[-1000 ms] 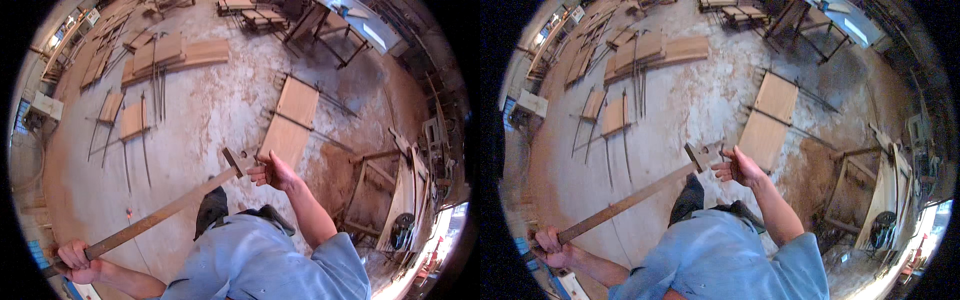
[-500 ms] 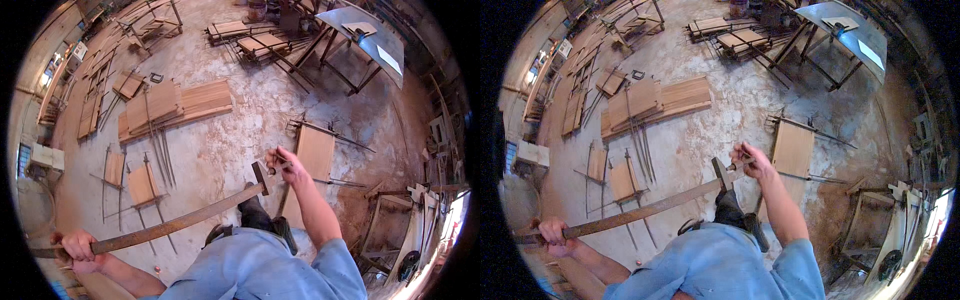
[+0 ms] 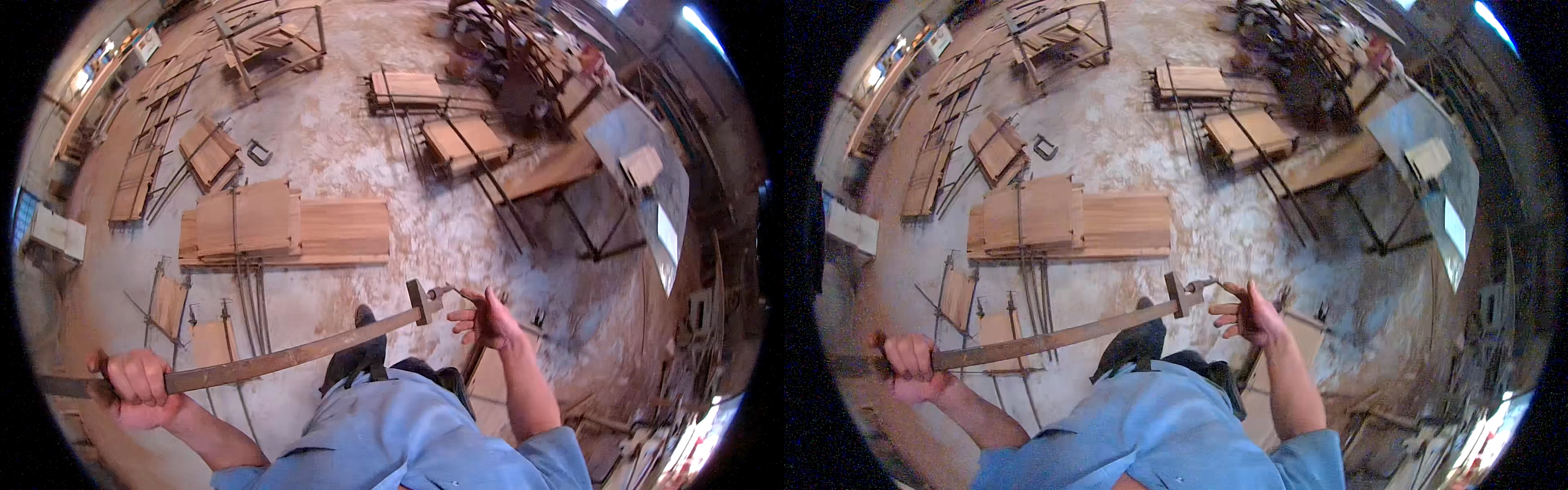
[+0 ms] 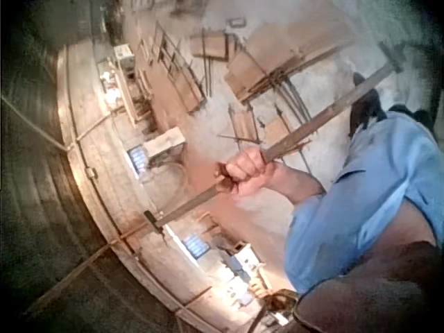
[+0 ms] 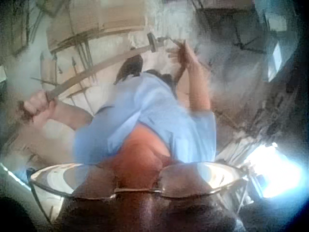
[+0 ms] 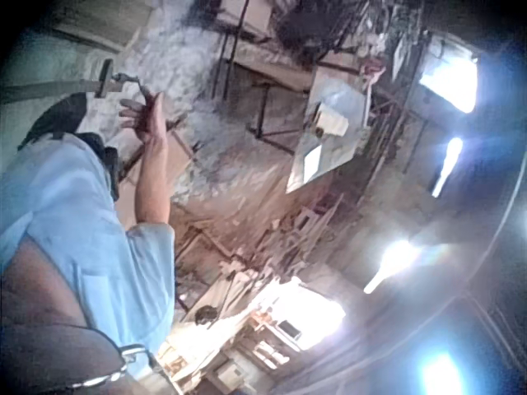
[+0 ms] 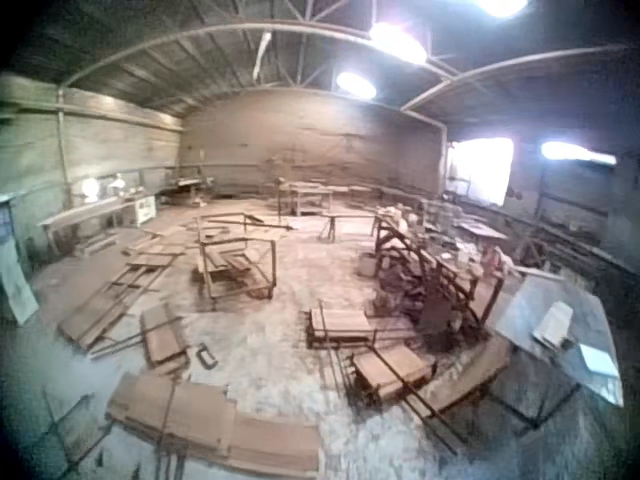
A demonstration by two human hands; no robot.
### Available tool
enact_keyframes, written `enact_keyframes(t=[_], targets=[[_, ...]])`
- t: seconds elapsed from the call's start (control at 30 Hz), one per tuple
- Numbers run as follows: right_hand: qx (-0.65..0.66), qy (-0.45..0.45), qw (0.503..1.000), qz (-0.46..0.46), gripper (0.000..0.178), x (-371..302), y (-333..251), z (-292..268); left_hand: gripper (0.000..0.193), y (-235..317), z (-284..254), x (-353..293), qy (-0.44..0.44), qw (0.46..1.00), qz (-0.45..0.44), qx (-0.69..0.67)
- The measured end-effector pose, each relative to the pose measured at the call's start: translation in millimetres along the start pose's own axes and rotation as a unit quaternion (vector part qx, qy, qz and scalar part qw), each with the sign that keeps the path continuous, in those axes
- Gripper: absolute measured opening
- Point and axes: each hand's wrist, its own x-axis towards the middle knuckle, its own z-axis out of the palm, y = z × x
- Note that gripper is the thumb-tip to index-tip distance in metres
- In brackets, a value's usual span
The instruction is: The person assembles a wooden frame by positioning a wooden board on a workbench and securing it with metal clamps. They retrieve a hammer from a cluttered table and use it to drive nails into the frame to fasten the pieces together. The person adjusts the clamps and hammers the nails multiple times to ensure the structure is held in place.
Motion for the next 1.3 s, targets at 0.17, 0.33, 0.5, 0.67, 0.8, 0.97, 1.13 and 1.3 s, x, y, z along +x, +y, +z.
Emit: enact_keyframes(t=[0.17, 0.33, 0.5, 0.67, 0.8, 0.97, 1.13, 1.3], targets=[[0.035, -0.005, 0.999, 0.007, 0.043, 122.2, -93.7, 10.9, 0.031, -68.6, -27.8, 99.7, 0.018, 1.000, -0.021, 0.007], [-0.046, -0.136, 0.989, 0.030, 0.049, 214.4, -188.8, 25.6, 0.034, -150.4, -53.7, 194.4, 0.013, 1.000, 0.014, 0.016], [-0.309, -0.077, 0.943, -0.098, 0.030, 323.2, -305.6, 35.7, 0.038, -226.1, -70.9, 276.6, -0.001, 1.000, 0.009, 0.006], [-0.484, -0.072, 0.867, -0.097, 0.023, 406.7, -430.7, 76.8, 0.032, -285.1, -52.2, 347.2, 0.109, 0.984, 0.102, 0.097], [-0.080, -0.205, 0.975, -0.006, 0.043, 470.0, -479.3, 102.1, 0.018, -292.8, -79.2, 395.8, 0.029, 0.993, 0.042, 0.106], [0.112, -0.229, 0.960, -0.112, 0.032, 561.4, -526.4, 132.7, 0.032, -348.0, -110.7, 459.0, 0.147, 0.980, 0.054, 0.123], [-0.099, -0.101, 0.955, -0.261, 0.026, 627.9, -599.1, 164.7, 0.042, -403.8, -191.1, 521.9, 0.185, 0.966, 0.094, 0.157], [-0.630, -0.126, 0.642, -0.419, 0.048, 674.5, -610.7, 339.3, 0.034, -439.9, -315.7, 599.9, 0.192, 0.965, 0.099, 0.146]])
